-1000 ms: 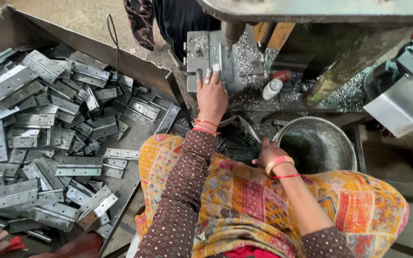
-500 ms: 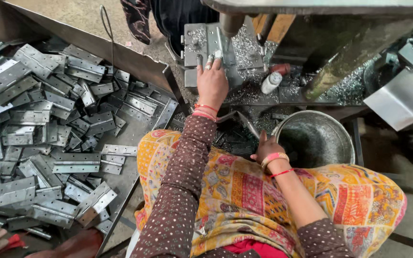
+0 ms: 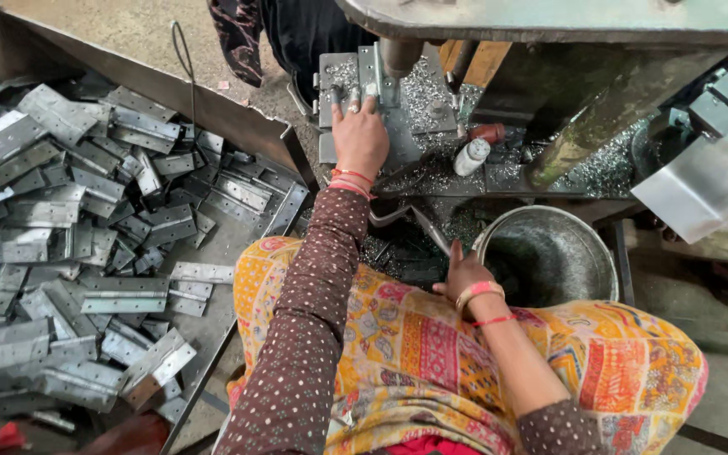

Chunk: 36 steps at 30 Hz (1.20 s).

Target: The person operates a drill press to drill holes into small metal brackets. They pick up brackets from a bin, position them under the drill, and then place the finished pieces back into the bin.

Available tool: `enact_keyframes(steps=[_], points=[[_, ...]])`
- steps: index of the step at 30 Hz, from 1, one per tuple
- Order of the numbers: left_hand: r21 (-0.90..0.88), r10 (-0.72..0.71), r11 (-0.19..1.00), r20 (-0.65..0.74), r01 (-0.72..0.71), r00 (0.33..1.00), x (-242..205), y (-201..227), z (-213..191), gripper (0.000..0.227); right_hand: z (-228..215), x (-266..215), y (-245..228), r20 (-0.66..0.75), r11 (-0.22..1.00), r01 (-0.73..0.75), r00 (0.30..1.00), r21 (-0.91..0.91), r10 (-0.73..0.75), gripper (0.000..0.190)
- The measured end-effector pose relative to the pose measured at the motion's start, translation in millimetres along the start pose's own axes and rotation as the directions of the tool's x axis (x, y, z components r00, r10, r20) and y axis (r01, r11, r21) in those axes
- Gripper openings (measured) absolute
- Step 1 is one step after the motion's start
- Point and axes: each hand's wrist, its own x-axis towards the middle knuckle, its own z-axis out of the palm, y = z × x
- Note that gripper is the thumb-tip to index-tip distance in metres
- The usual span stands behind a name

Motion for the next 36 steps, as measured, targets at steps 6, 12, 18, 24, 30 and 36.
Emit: enact_keyframes(steps=[6, 12, 18, 24, 30, 36], points=[[-0.201, -0.021, 0.979, 0.115, 0.044, 0.993, -6.8, -5.4, -25.6, 0.019, -10.3, -20.9, 13.6, -0.204, 0.996, 0.087, 0.976, 0.021, -0.081, 0.083], [-0.056, -0.150, 0.988, -0.158, 0.142, 0.976, -133.9, -94.7, -86.9, 0.042, -36.1, -42.8, 8.8, -0.740, 0.957, 0.228, 0.610, -0.180, -0.284, 0.056], [0.166, -0.529, 0.833, -0.037, 0.528, 0.848, -304.9, -212.5, -142.8, 0.034, -17.4, -16.9, 39.3, -0.777, 0.914, 0.149, 0.485, -0.378, -0.400, 0.045], [0.646, -0.368, 0.707, -0.011, 0.288, 0.930, -398.9, -326.8, -121.6, 0.025, -12.5, -11.2, 47.9, -0.787, 0.909, 0.140, 0.460, -0.392, -0.410, 0.043], [0.516, -0.302, 0.850, 0.309, 0.108, 0.902, -390.9, -380.3, -134.1, 0.018, -17.5, -21.7, 35.7, -0.785, 0.907, 0.142, 0.459, -0.397, -0.416, 0.041], [0.413, -0.424, 0.857, 0.230, 0.307, 0.876, -317.2, -316.1, -170.0, 0.014, -29.8, -39.0, 5.1, -0.798, 0.950, 0.093, 0.522, -0.299, -0.302, 0.040]])
